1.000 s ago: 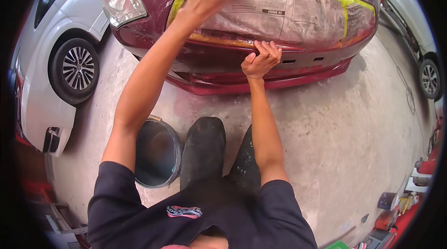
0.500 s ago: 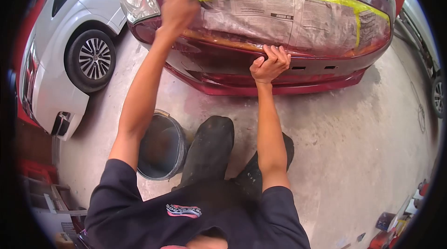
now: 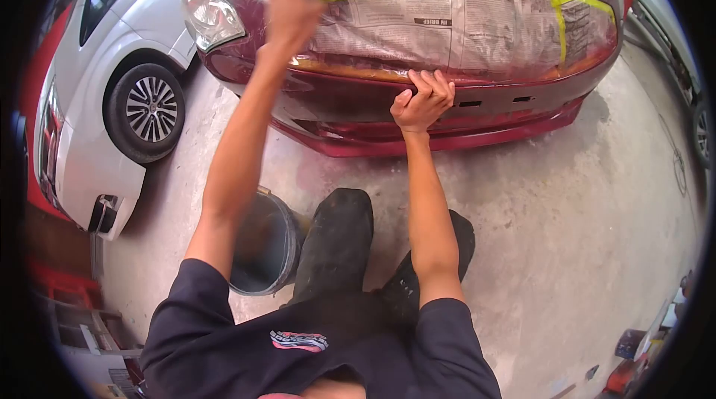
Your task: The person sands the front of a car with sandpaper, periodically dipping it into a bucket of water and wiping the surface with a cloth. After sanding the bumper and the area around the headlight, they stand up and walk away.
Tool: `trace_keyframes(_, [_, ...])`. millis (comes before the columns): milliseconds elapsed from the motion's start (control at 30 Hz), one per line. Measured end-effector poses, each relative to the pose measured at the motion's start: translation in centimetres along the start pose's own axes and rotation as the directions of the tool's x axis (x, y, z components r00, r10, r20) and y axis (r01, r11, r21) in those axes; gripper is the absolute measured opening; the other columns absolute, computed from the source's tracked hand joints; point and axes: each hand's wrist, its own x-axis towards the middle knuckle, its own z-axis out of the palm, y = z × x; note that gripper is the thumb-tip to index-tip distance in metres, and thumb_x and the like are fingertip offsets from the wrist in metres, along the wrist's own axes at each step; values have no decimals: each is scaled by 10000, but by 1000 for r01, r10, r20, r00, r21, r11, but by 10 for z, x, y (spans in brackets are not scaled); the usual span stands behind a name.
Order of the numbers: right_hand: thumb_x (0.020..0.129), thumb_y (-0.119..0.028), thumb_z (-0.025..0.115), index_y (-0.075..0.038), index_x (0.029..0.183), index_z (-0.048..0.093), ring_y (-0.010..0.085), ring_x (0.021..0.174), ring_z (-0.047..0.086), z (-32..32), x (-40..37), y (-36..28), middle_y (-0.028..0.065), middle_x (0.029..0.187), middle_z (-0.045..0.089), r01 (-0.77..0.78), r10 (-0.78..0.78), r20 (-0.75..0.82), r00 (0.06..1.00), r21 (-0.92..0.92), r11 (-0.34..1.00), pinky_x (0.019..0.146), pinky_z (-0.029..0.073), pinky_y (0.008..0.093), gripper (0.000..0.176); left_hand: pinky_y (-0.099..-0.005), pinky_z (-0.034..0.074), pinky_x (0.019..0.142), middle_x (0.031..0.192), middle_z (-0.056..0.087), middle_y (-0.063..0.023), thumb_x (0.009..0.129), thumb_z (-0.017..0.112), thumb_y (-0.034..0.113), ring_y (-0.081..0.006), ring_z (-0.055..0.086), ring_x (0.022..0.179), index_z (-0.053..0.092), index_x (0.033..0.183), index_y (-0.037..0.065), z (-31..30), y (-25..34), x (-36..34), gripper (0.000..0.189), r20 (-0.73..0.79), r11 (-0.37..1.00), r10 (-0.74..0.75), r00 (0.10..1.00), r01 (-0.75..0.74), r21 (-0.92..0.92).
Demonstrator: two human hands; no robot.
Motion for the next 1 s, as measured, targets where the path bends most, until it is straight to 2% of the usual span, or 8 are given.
trace_keyframes(100, [942,-321,493,-164,1140,692,279,1256,544,-1,0,3,35,1181,580,18,-17,6,1000,-15,1000,1174,302,502,322,-494,443,1159,1399,590,-332,931,483,27,-460,545,1349,544,1357,-126,56,56,40,457,-144,888,460,876,-453,81])
trace_keyframes(300, [937,-315,498,-162,1139,690,280,1247,549,-1,-1,2,37,1186,581,5,-5,4,1000,1,1000,1175,303,497,318,-519,568,1002,1309,668,-246,831,621,30,-418,639,1242,582,1366,23,1,-64,-14,536,-272,923,378,885,-338,185])
trace_keyframes(367, [936,-314,499,-162,1140,689,280,1241,552,0,1,1,37,1190,581,5,-5,-2,1000,-1,1000,1174,304,496,318,-523,577,971,1315,673,-222,835,612,12,-420,670,1186,582,1373,38,6,-10,-4,540,-126,1000,21,992,-20,13])
trace_keyframes(500, [968,-324,476,-135,1166,679,305,1248,554,-1,1,4,61,1185,595,28,-28,23,999,-9,1000,1169,299,514,341,-479,417,1179,1470,556,-284,928,513,11,-438,490,1412,552,1408,-51,42,31,36,485,-34,913,400,916,-402,-75])
trace_keyframes(567, [943,-318,494,-156,1160,683,287,1256,549,-2,-2,5,47,1193,586,23,-23,25,999,-2,1000,1173,300,504,330,-502,596,944,1368,644,-221,857,645,53,-405,693,1148,590,1379,78,9,-13,10,526,-175,884,457,872,-468,-23])
trace_keyframes(633, [928,-315,505,-167,1158,685,278,1264,542,2,-1,6,40,1199,581,10,-10,11,1000,12,1000,1176,297,500,327,-471,524,1099,1430,618,-201,839,706,65,-368,612,1315,595,1387,82,-12,-74,-17,560,-165,974,182,969,-201,-102])
trace_keyframes(900, [924,-317,509,-169,1155,687,278,1264,539,1,-2,7,39,1201,586,17,-17,21,1000,14,1000,1178,295,500,327,-484,380,1206,1508,534,-257,896,567,29,-438,466,1430,522,1452,-23,39,21,44,560,17,875,474,880,-469,-117])
trace_keyframes(1000, [926,-313,510,-168,1157,687,278,1261,542,0,-1,5,39,1202,586,11,-11,15,1000,16,1000,1180,294,495,325,-447,567,1037,1447,608,-168,775,648,-30,-388,622,1284,579,1403,87,-14,-71,-3,642,-106,938,339,935,-345,-41])
